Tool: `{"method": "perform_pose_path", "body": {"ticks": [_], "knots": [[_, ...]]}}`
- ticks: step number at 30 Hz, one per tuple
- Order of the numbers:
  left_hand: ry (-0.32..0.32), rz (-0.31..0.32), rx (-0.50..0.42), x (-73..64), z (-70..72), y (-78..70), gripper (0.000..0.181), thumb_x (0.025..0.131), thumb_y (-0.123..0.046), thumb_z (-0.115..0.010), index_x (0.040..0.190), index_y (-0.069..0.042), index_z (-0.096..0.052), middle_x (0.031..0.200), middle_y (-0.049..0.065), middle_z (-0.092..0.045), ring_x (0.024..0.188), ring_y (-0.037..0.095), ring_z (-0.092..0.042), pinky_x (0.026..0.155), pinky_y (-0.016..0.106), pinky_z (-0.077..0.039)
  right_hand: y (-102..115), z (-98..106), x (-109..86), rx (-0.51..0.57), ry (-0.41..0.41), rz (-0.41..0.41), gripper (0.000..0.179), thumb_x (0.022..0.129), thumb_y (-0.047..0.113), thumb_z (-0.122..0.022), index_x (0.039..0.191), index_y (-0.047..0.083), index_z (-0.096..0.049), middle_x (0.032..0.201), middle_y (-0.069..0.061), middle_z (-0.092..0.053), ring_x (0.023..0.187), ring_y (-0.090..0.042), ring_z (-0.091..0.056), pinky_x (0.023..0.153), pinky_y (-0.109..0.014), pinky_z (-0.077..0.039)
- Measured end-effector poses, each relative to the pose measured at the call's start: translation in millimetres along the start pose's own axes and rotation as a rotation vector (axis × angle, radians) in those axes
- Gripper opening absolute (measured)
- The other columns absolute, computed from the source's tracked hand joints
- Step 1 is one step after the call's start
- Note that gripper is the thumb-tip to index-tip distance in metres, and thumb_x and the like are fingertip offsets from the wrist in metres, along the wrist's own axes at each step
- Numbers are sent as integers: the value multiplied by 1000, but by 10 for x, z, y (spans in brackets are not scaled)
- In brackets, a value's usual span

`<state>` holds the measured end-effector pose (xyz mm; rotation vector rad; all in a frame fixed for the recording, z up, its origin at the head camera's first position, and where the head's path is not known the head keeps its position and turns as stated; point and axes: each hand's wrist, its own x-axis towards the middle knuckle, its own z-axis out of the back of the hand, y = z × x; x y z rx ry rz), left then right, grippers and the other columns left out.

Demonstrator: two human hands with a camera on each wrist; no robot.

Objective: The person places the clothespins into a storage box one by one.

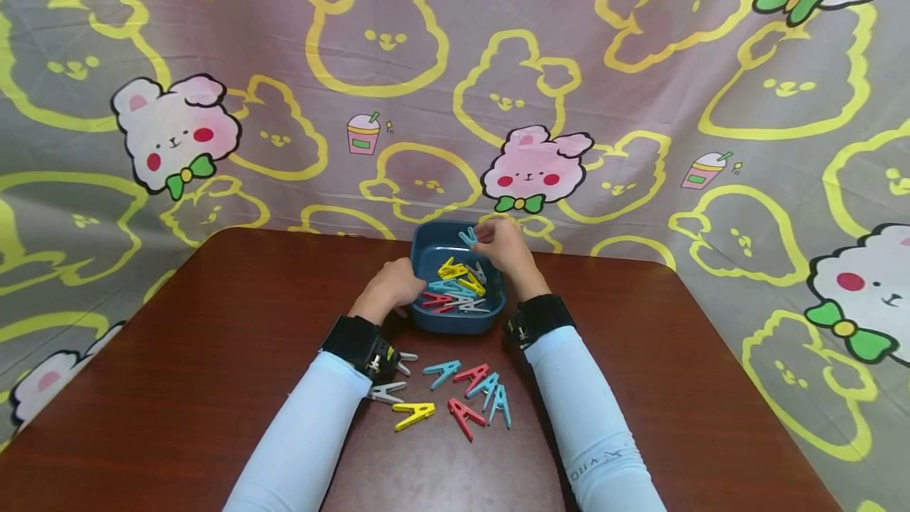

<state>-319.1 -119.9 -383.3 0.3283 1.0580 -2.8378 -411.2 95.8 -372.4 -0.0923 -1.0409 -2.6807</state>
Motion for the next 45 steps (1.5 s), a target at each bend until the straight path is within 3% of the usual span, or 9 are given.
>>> {"method": "perform_pose_path", "body": {"ticks": [5,8,12,15,18,19,30,39,45], "knots": [[19,23,-19,94,-36,28,42,110,-22,-60,140,7,-57,121,22,-70,84,30,-79,70,41,-69,6,17,2,-9,-5,-13,31,101,12,-77,130,1,-75,127,-18,-79,121,-34,-76,109,-47,-62],[21,-7,-10,434,-141,253,43,108,-25,-62,137,6,-60,115,21,-71,80,29,-78,67,41,-68,7,37,5,-15,-2,-8,30,101,12,-76,130,1,-75,126,-18,-79,120,-34,-76,109,-47,-62],[29,-7,-11,512,-151,286,41,108,-24,-62,134,7,-61,111,21,-71,76,29,-77,64,42,-67,4,64,11,-11,9,5,30,102,12,-76,130,1,-75,126,-18,-79,119,-34,-76,109,-48,-62],[35,28,-24,209,-41,77,41,109,-21,-61,138,7,-58,118,23,-71,80,31,-79,67,43,-69,0,83,8,-3,22,12,31,102,12,-76,131,0,-74,126,-19,-79,120,-35,-75,110,-48,-62],[28,32,-25,87,3,10,41,109,-21,-60,139,7,-58,120,23,-71,80,30,-79,68,41,-69,2,113,-6,4,35,41,32,102,14,-75,131,0,-73,126,-19,-78,120,-35,-74,110,-49,-62],[25,11,-27,157,-13,71,42,109,-24,-61,138,6,-59,118,22,-71,78,28,-78,66,39,-68,4,125,-14,4,40,54,32,103,15,-75,131,1,-73,126,-18,-77,120,-35,-74,109,-49,-62],[15,9,-14,42,-2,12,42,110,-21,-59,139,8,-58,122,24,-71,79,29,-80,69,39,-69,25,363,-114,1,54,102,36,106,21,-69,137,3,-70,134,-17,-74,129,-37,-70,108,-53,-61],[18,-13,10,454,-18,241,42,107,-20,-60,137,9,-57,114,25,-69,75,32,-77,64,42,-68,290,614,-203,-20,-69,254,28,105,21,-69,128,4,-74,128,-16,-77,124,-36,-71,108,-56,-60],[15,1,-16,124,2,67,40,108,-19,-62,137,8,-58,115,22,-69,80,29,-79,66,39,-69,417,739,-432,-30,-67,316,26,105,16,-70,128,3,-73,127,-17,-77,125,-36,-71,111,-56,-60]]}}
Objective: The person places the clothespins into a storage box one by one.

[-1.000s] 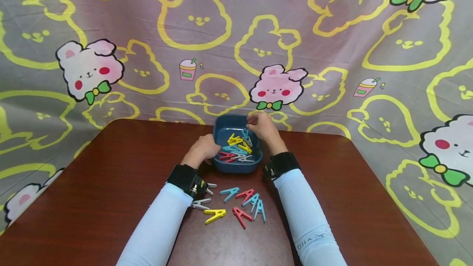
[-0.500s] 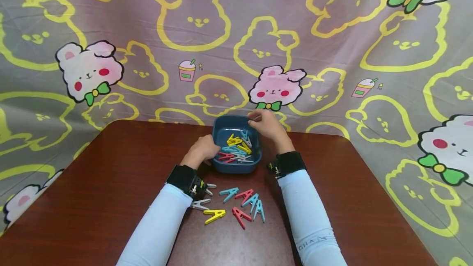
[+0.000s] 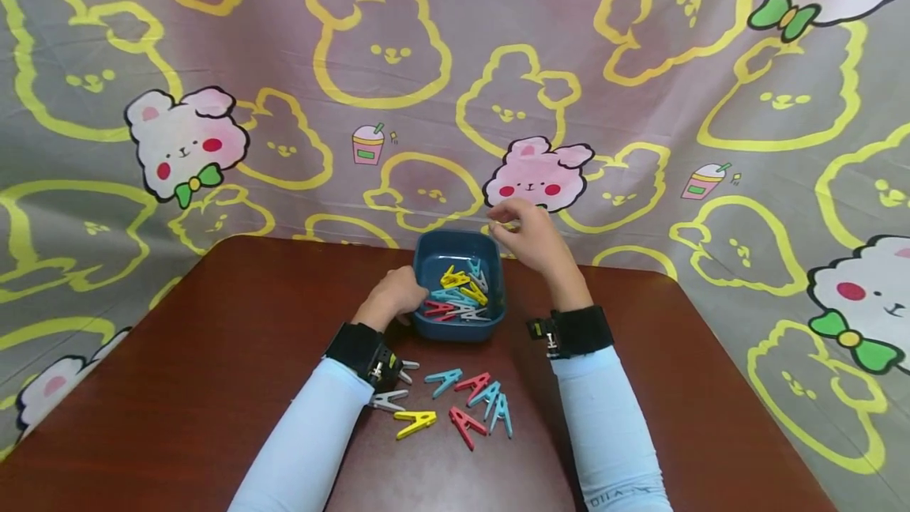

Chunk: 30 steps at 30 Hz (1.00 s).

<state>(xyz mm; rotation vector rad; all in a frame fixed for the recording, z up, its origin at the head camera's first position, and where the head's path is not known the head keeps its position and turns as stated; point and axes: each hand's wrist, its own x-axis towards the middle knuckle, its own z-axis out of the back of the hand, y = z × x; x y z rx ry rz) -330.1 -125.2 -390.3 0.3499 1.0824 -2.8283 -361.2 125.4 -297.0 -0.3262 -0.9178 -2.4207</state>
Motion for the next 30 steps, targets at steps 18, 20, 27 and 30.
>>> {"method": "perform_pose_path", "body": {"ticks": [18,20,27,30], "knots": [[-29,-16,-2,-107,-45,-4,38,108,-20,-61,134,7,-60,113,20,-71,77,28,-77,66,39,-68,-45,-27,-1321,-300,265,656,34,85,21,-93,114,18,-76,114,5,-75,101,-9,-68,85,-21,-64],[-27,-11,-6,-99,-47,2,39,108,-20,-61,136,7,-59,115,21,-71,77,28,-78,67,39,-69,-43,-42,-1445,-298,346,657,34,85,24,-93,114,20,-77,113,6,-75,100,-8,-66,85,-18,-63],[-1,-10,-12,30,-67,38,42,107,-21,-62,137,9,-57,115,23,-69,79,30,-77,65,40,-68,-48,-84,-1682,-308,616,605,29,88,26,-92,114,27,-79,115,11,-73,106,-5,-62,87,-14,-60],[-3,-14,-2,89,-83,78,43,107,-21,-62,138,9,-57,116,23,-69,78,30,-77,66,40,-68,-47,-89,-1692,-326,687,560,31,89,24,-91,116,29,-79,118,12,-73,110,-5,-61,89,-17,-60]]}}
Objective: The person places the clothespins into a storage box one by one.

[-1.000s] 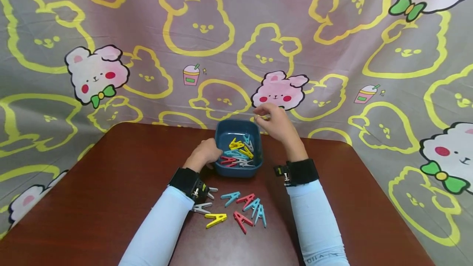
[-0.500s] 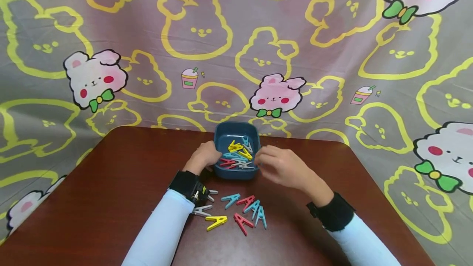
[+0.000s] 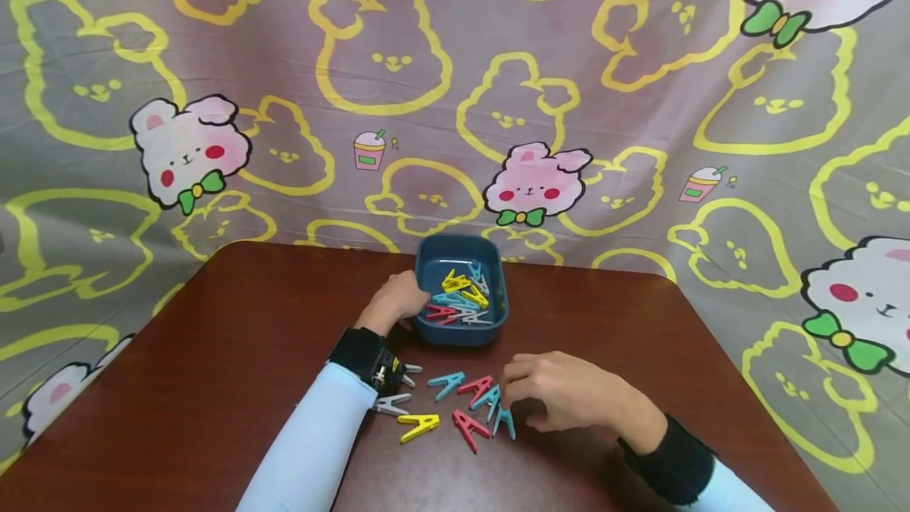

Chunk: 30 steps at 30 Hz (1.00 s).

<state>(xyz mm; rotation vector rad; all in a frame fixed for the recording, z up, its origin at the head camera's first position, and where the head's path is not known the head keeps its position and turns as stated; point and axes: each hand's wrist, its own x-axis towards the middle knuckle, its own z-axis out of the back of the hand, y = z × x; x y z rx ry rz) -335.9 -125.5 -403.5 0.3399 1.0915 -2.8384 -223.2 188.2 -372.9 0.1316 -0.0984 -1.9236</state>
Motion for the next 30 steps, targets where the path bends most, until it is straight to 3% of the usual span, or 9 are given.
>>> {"method": "perform_pose_path", "body": {"ticks": [7,10,20,21,22,23,24,29,30], "knots": [[11,11,12,251,-102,95,44,107,-22,-62,139,8,-58,114,23,-69,77,32,-76,64,43,-68,2,-76,25,34,58,-55,32,90,24,-90,119,29,-79,117,11,-72,109,-5,-60,89,-17,-60],[12,13,15,283,-132,87,46,107,-23,-63,141,7,-57,113,22,-69,78,31,-76,63,43,-68,9,-127,34,44,68,-69,32,91,25,-89,120,30,-78,116,11,-71,107,-4,-59,88,-17,-59],[7,11,9,100,-76,4,43,107,-20,-62,138,9,-58,114,23,-69,76,31,-76,63,41,-68,10,-155,45,24,10,26,22,89,26,-91,108,30,-81,106,11,-67,99,0,-57,84,-12,-55],[8,14,7,79,-61,-5,43,107,-20,-62,138,9,-57,114,23,-69,76,31,-77,64,41,-68,15,-150,48,27,14,23,21,89,27,-91,107,29,-81,106,11,-67,99,0,-57,84,-12,-55],[7,-5,16,171,-89,76,44,107,-24,-63,138,8,-58,113,21,-70,76,28,-77,64,39,-68,22,-145,52,34,23,14,19,90,27,-91,106,29,-81,107,11,-67,99,0,-57,84,-12,-55],[13,9,5,176,-81,66,44,107,-23,-63,137,9,-58,113,22,-70,75,29,-76,63,40,-68,31,-137,56,41,36,2,19,90,27,-90,106,29,-80,108,10,-67,100,-1,-58,85,-13,-55],[17,22,-5,113,-48,20,44,107,-22,-63,138,8,-58,115,22,-70,76,30,-77,65,40,-68,41,-127,61,48,53,-17,19,90,28,-90,106,29,-80,110,10,-67,101,-1,-58,86,-14,-56],[15,35,-1,78,-20,6,44,107,-20,-62,140,9,-56,117,24,-69,77,32,-77,65,41,-68,87,-76,91,96,151,-97,29,90,32,-90,117,29,-78,128,10,-71,111,-3,-61,95,-22,-61],[11,32,4,158,-48,61,45,107,-21,-62,141,8,-56,117,23,-69,77,32,-77,65,41,-68,94,-71,98,106,163,-100,31,90,33,-90,119,29,-78,130,9,-71,112,-3,-62,96,-23,-61]]}}
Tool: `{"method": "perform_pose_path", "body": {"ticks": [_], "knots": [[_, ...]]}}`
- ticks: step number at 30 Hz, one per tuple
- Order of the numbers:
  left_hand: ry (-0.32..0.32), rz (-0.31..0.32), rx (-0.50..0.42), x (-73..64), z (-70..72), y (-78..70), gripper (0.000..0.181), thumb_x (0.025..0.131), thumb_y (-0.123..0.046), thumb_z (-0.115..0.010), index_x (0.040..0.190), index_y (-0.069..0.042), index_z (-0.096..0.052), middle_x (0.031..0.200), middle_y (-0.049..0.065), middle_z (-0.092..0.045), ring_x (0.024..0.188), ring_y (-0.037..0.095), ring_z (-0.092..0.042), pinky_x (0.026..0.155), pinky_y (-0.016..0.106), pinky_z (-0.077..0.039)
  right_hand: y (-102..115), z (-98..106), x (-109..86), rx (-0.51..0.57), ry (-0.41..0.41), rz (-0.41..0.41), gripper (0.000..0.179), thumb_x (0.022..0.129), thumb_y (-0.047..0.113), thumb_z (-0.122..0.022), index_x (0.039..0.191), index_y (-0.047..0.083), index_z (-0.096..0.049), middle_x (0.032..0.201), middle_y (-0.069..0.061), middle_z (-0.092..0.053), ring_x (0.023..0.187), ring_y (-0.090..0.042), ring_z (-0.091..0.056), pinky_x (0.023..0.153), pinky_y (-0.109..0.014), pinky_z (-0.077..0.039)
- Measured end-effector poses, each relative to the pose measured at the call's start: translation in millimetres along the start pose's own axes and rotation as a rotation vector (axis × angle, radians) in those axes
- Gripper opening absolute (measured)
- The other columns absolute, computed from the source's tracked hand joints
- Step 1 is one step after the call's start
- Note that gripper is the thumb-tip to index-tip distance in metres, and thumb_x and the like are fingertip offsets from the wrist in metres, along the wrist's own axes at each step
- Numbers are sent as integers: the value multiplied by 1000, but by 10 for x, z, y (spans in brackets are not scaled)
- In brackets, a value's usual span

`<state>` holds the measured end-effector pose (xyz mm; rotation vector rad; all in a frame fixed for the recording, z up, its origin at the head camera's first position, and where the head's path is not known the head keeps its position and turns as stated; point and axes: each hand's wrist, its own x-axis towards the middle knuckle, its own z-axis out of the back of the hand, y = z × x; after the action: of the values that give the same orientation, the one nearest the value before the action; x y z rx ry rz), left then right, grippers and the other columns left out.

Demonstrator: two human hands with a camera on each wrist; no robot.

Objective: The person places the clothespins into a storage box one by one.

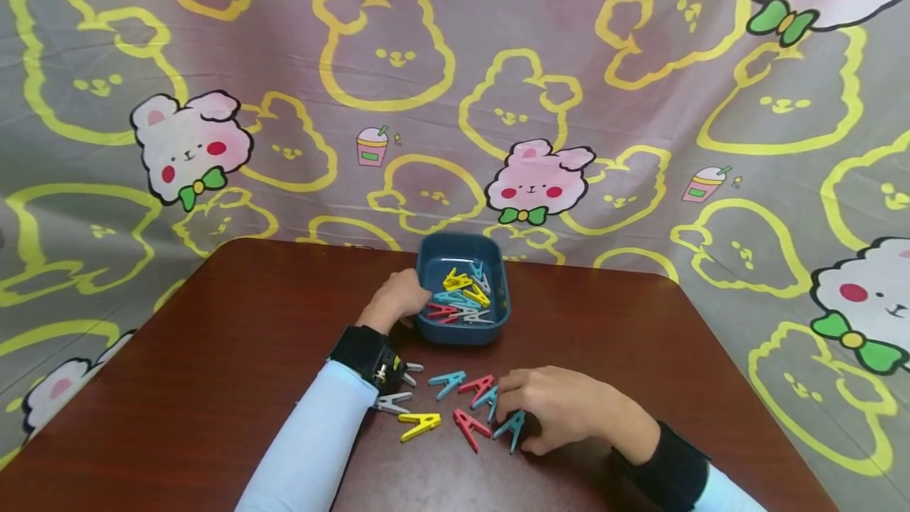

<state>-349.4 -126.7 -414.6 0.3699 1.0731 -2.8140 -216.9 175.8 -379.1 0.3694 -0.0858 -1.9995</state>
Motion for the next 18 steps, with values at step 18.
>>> {"method": "perform_pose_path", "body": {"ticks": [18], "knots": [[-24,-25,-15,-371,89,-155,39,109,-21,-61,136,7,-59,114,20,-69,82,28,-77,67,38,-69,15,-8,13,104,20,82,23,93,22,-87,114,26,-79,116,11,-76,100,1,-64,90,-14,-57]]}}
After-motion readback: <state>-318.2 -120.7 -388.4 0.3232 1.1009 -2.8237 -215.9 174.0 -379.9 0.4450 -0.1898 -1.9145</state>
